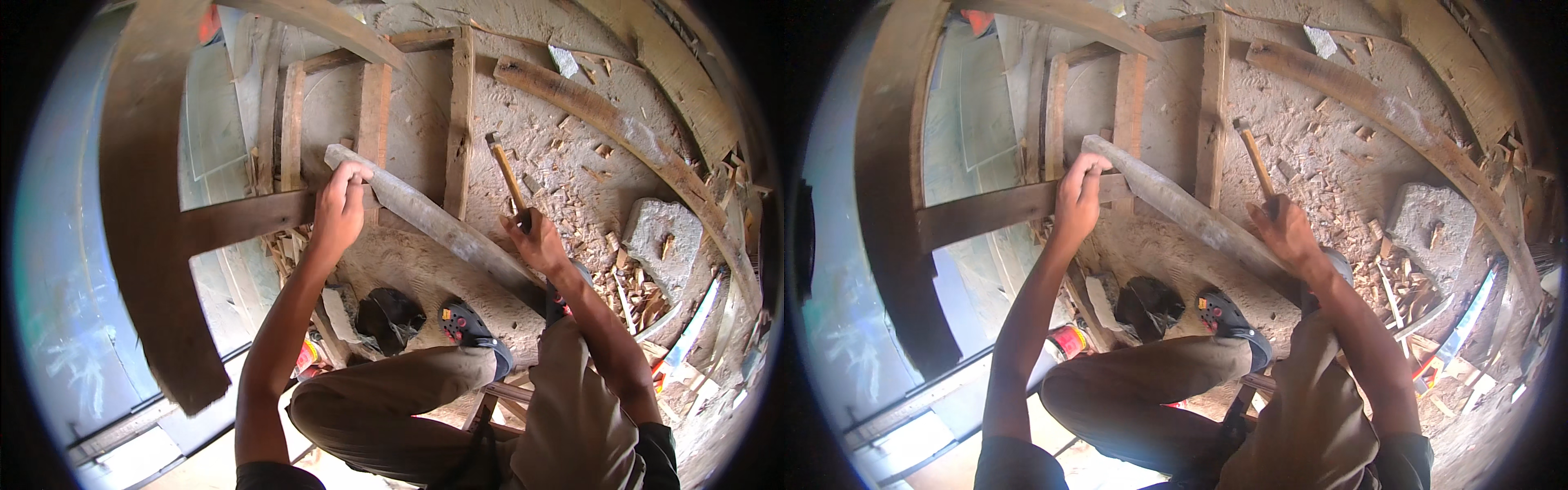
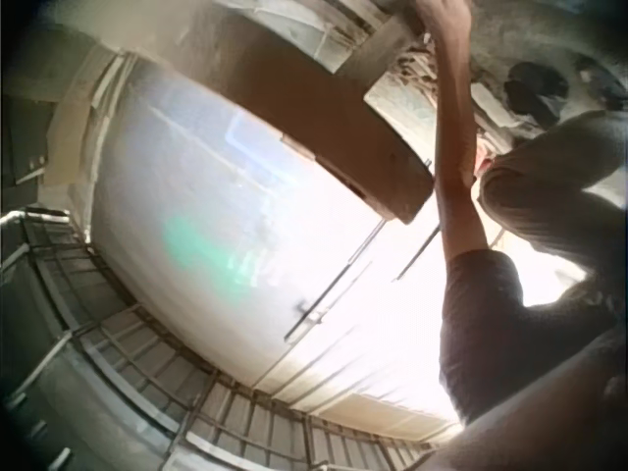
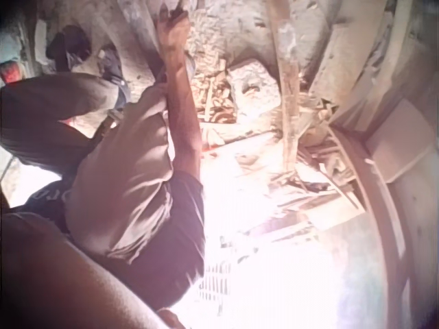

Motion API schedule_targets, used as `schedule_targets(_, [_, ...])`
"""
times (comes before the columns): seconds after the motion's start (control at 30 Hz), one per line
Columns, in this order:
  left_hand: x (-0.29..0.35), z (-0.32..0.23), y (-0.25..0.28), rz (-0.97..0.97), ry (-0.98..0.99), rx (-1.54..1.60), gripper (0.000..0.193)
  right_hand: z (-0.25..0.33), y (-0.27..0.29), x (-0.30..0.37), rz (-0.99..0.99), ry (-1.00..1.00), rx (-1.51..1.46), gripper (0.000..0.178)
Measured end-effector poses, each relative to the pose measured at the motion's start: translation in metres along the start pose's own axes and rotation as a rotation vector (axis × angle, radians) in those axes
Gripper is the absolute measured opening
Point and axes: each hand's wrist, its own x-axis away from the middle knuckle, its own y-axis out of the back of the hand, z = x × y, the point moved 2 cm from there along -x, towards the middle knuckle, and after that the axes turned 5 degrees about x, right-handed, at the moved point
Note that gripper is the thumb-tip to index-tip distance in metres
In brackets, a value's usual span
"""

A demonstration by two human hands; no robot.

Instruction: The person hammers nails into wooden planks using a hammer. They retrieve nails from a paint can and repeatedly strike the wood to secure the nails.

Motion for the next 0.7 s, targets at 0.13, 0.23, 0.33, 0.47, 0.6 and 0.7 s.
schedule_targets(0.13, [0.049,-0.067,0.043,0.100,0.116,0.017,0.011,0.009,0.017,0.033,-0.015,-0.008,0.054,0.050])
schedule_targets(0.23, [0.090,-0.106,0.068,0.140,0.266,0.030,0.006,0.011,0.026,0.052,-0.081,0.003,0.121,0.049])
schedule_targets(0.33, [0.135,-0.117,0.081,0.024,0.296,0.072,0.010,0.021,0.049,0.083,-0.064,-0.039,0.045,0.047])
schedule_targets(0.47, [0.149,-0.138,0.094,-0.174,0.171,0.174,0.022,0.022,0.105,0.115,-0.230,-0.006,0.086,0.046])
schedule_targets(0.6, [0.179,-0.170,0.123,-0.453,0.170,0.342,0.023,0.076,0.136,0.149,-0.214,0.023,0.003,0.044])
schedule_targets(0.7, [0.208,-0.176,0.105,-0.554,0.117,0.469,0.021,0.123,0.165,0.177,-0.327,0.182,0.118,0.043])
